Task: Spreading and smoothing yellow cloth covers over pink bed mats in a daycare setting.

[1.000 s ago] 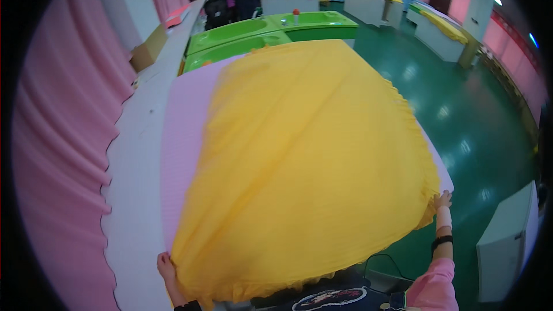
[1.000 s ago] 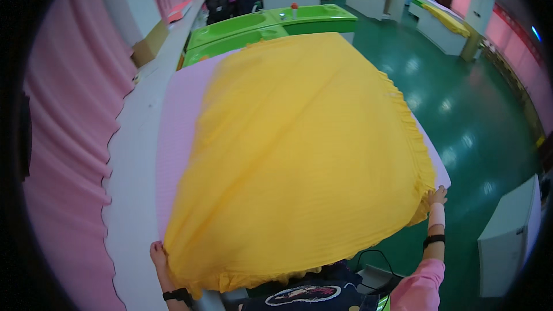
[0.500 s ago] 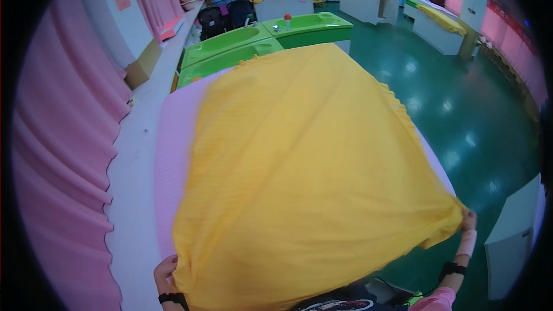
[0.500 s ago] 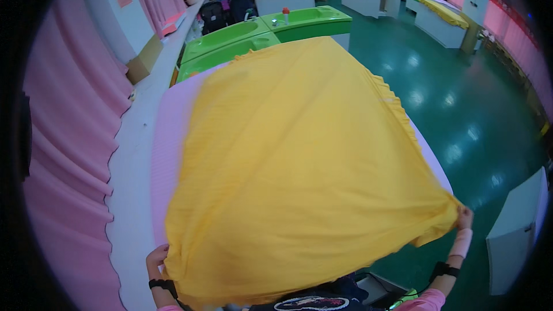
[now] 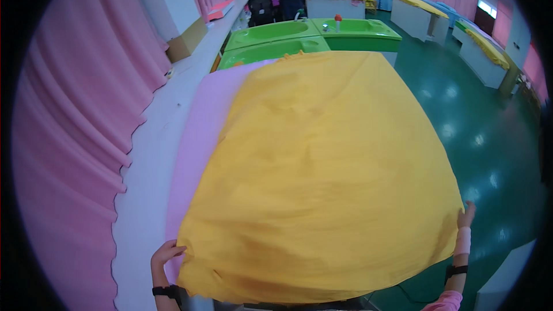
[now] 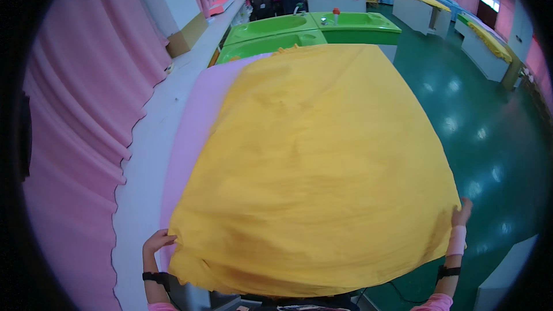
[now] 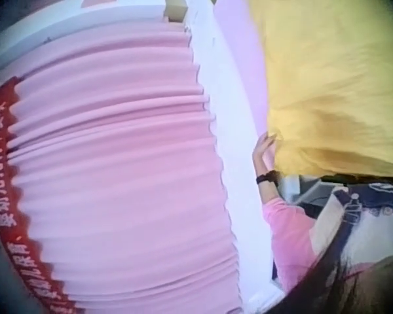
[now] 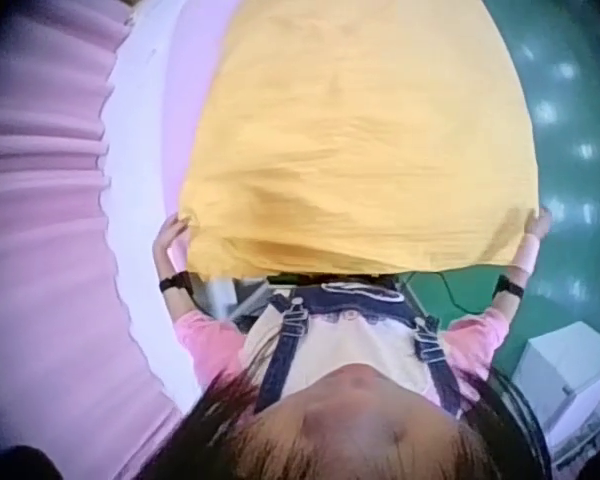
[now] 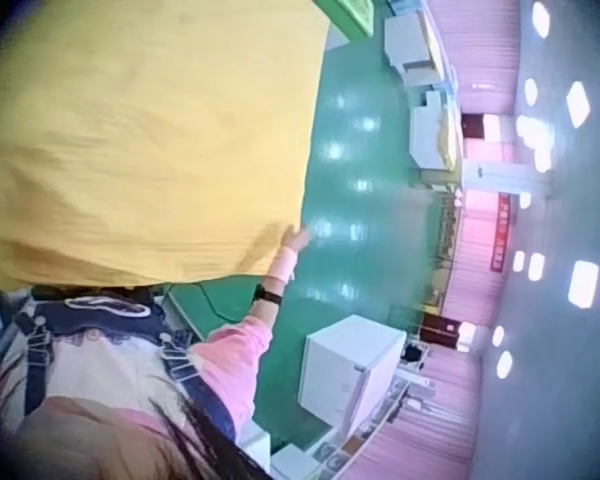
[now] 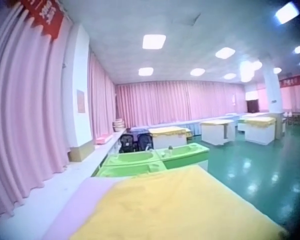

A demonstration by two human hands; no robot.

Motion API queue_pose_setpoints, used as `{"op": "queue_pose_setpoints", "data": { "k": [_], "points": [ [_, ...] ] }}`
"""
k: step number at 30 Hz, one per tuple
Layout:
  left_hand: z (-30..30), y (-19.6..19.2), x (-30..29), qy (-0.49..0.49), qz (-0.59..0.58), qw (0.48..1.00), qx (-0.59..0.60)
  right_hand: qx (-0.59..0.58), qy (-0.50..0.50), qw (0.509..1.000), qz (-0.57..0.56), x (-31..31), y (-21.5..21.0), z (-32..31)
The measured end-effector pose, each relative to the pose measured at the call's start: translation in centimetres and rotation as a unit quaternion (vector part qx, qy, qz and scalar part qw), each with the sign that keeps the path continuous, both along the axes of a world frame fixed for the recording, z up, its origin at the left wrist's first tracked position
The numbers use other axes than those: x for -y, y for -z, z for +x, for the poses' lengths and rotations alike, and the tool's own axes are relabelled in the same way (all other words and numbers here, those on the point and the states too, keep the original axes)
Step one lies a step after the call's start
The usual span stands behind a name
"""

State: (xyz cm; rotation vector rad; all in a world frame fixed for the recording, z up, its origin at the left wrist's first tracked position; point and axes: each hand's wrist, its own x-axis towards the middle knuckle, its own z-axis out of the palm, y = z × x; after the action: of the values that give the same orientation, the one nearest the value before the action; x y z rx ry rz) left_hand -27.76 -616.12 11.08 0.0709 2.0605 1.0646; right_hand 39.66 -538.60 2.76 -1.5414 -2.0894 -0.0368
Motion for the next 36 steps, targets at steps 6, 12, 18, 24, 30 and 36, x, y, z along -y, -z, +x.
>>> {"op": "queue_pose_setpoints", "data": {
  "k": [6, 12, 18, 24, 30, 36],
  "points": [
    [-9.2, -4.9, 1.5, 0.27, -0.182, 0.936, -0.134, 0.036, -0.432, 0.896, -0.098, 9.6, -16.5, -29.0],
    [-20.1, -19.3, -1.4, 0.167, -0.157, 0.973, -0.038, 0.189, -0.454, 0.868, -0.069, 9.2, -30.5, -41.6],
    [-33.3, -9.9, -12.1, -0.015, 0.092, 0.98, -0.178, 0.053, -0.382, 0.881, -0.273, 9.9, -19.7, -53.6],
    [-41.4, 10.2, -25.0, 0.069, 0.16, 0.958, -0.227, 0.481, -0.482, 0.721, -0.127, 19.8, -1.7, -62.4],
    [-38.1, 10.2, -37.9, -0.124, 0.22, 0.961, 0.112, 0.376, -0.489, 0.756, -0.218, 19.2, -4.1, -60.7],
    [-26.9, 0.2, -44.9, 0.072, 0.254, 0.954, 0.143, 0.354, -0.441, 0.796, -0.215, 17.4, -3.6, -58.6]
  ]
}}
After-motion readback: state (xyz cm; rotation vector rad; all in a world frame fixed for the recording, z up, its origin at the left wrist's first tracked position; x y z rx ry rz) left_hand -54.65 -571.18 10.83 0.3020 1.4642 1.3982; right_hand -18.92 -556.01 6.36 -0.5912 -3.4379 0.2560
